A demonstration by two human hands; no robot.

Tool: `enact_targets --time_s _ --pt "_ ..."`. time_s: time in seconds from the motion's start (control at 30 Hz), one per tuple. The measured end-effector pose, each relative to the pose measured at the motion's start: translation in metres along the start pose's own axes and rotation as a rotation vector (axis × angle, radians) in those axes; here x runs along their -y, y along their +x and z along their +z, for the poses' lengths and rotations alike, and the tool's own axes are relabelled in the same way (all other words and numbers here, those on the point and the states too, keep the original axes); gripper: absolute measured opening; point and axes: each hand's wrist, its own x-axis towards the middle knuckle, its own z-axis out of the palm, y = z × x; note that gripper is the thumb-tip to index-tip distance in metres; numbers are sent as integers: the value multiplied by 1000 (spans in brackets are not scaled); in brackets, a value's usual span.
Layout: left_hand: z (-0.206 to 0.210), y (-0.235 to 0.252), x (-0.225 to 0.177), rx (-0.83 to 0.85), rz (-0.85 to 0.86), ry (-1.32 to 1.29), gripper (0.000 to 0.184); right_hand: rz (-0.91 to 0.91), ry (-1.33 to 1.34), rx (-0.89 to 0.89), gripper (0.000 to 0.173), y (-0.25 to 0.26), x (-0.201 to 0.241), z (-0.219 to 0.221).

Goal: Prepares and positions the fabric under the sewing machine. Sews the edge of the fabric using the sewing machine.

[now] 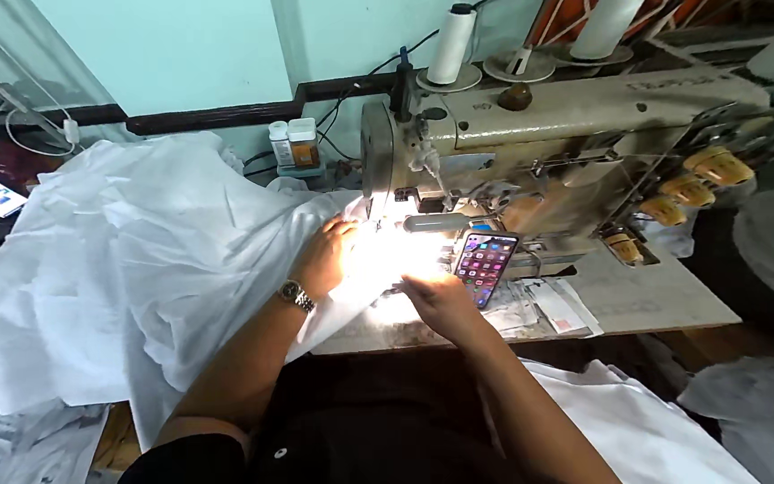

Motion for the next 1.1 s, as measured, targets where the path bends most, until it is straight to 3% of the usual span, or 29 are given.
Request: enact_targets --time_s 0.17,0.23,0.33,0.47,0.57,0.67,0.93,1.1 --pt "-12 -11 -6 -55 100 82 18 -19 -14 33 25 0 0 4" --pt "-23 -32 -27 -14 214 -2 43 -37 1 89 24 -8 1 5" --pt "-32 -61 -57 140 377 -301 56 -51 57 105 18 -28 13 7" --pt "-4 -80 -59 47 290 -47 58 -87 120 42 17 -42 24 -3" --pt "16 -78 -31 -142 203 141 11 -92 118 2 20 -40 26 -13" --pt "-11 -73 -34 -192 122 205 11 -109 148 -43 20 -38 27 -18" --pt "-24 -66 -42 40 89 240 7 -30 91 -14 24 -39 17 -10" --pt "-23 -30 -25 106 11 244 18 -5 -4 17 30 -9 9 -7"
